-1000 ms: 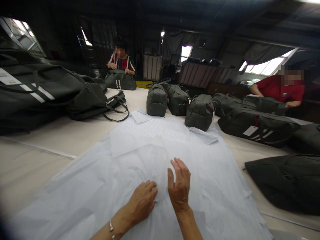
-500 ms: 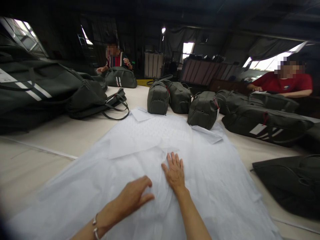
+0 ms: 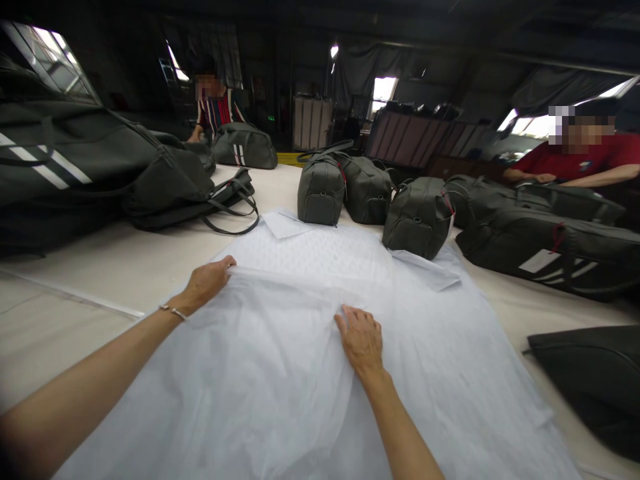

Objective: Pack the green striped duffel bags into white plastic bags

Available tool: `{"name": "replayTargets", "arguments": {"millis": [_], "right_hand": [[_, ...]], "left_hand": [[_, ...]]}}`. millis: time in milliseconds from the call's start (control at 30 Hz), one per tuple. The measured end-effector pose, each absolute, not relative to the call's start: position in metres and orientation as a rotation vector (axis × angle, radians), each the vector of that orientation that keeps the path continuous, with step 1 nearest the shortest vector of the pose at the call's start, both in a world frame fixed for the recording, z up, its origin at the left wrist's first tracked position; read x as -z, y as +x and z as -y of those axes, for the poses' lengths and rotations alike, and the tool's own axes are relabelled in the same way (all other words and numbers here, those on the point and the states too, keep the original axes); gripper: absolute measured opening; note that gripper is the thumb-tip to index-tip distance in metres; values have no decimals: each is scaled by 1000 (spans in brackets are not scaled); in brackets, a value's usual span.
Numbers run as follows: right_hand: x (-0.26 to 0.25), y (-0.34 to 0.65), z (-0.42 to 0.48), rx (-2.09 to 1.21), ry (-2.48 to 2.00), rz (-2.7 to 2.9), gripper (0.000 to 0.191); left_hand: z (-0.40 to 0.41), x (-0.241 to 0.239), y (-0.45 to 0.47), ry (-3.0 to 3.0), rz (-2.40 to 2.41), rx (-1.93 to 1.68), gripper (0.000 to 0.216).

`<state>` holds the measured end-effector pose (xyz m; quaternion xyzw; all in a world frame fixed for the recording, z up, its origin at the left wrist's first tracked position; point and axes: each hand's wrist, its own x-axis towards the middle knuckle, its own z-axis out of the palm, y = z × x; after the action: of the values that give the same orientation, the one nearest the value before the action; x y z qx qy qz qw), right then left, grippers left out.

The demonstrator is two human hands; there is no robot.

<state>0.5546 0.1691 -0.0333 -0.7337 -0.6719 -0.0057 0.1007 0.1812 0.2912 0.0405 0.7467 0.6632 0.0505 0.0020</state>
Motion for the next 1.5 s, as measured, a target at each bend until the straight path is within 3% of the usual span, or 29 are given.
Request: {"name": "replayTargets", "arguments": {"millis": [167, 300, 400, 500, 600, 667, 733, 933, 1300, 1500], "right_hand": [[29, 560, -194, 150, -2166, 2059, 45], [38, 562, -203, 142, -2157, 2025, 46], [51, 565, -202, 152, -2143, 1962, 52], [63, 566, -201, 171, -2156, 1960, 55], [68, 565, -203, 142, -2173, 1965, 56], [68, 565, -205, 108, -2165, 1956, 57], [66, 566, -204, 65, -2150, 1915, 60], [66, 581, -168, -4, -1969, 2081, 66], [83, 566, -110, 138, -2226, 1908, 76], [77, 561, -91, 9, -2395, 1789, 76]], "left_hand": [[-320, -74, 146, 2250, -2147, 72, 30], [-334, -67, 138, 2202, -2142, 230, 25], [-334, -56, 147, 2217, -2187, 212, 23], [-322, -52, 179, 2462, -2171, -2, 41], [-295, -43, 240, 2952, -1624, -348, 51], [-272, -26, 287, 3075, -1054, -399, 51], [-251, -2, 327, 3006, -840, -380, 64], [-230, 46, 363, 2786, -1033, -299, 82], [-210, 64, 359, 2672, -1417, -376, 88], [-212, 65, 363, 2657, -1477, -252, 90]]}}
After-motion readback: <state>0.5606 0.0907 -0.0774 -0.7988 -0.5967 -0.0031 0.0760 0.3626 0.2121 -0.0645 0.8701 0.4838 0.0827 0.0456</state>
